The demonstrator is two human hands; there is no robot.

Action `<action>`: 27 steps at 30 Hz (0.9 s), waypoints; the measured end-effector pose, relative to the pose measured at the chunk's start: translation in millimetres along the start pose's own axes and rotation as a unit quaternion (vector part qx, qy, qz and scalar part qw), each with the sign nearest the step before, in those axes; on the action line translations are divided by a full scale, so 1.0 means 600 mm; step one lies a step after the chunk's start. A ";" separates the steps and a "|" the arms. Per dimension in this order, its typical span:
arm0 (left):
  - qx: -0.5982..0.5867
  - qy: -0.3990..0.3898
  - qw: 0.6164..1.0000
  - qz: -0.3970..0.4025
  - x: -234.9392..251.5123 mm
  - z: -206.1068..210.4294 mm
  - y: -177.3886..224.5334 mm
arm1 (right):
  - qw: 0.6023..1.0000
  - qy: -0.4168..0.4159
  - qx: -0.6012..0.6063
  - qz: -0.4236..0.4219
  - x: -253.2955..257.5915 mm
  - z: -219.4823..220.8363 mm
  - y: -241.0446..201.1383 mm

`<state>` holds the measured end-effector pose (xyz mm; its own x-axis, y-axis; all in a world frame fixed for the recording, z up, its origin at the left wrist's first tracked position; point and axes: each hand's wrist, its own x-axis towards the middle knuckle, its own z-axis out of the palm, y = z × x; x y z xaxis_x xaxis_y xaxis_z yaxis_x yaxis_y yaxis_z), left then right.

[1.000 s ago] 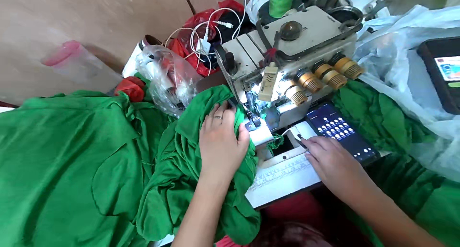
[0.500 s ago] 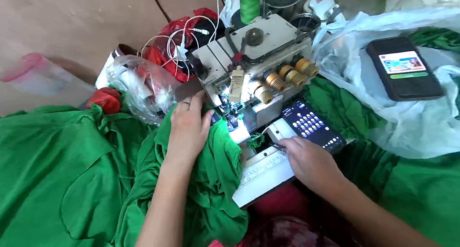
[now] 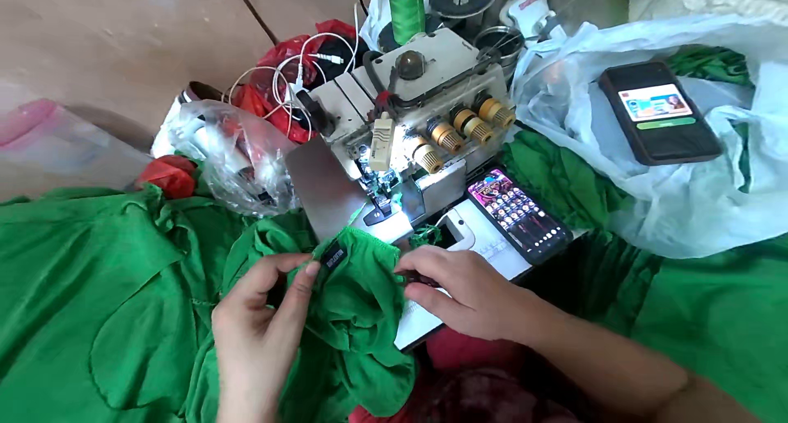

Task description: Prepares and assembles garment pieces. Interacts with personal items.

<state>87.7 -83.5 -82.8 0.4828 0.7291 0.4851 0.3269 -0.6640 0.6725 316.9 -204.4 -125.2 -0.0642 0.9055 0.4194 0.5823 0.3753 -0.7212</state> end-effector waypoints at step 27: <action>0.034 0.138 0.981 0.136 -0.078 0.045 0.021 | 0.989 0.014 -0.101 -0.106 0.061 0.063 -0.068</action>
<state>91.1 -130.4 -112.0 0.3244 0.5351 0.7800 0.2750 -0.8423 0.4635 260.1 -178.9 -101.4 -0.1822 0.8033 0.5670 0.7083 0.5071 -0.4910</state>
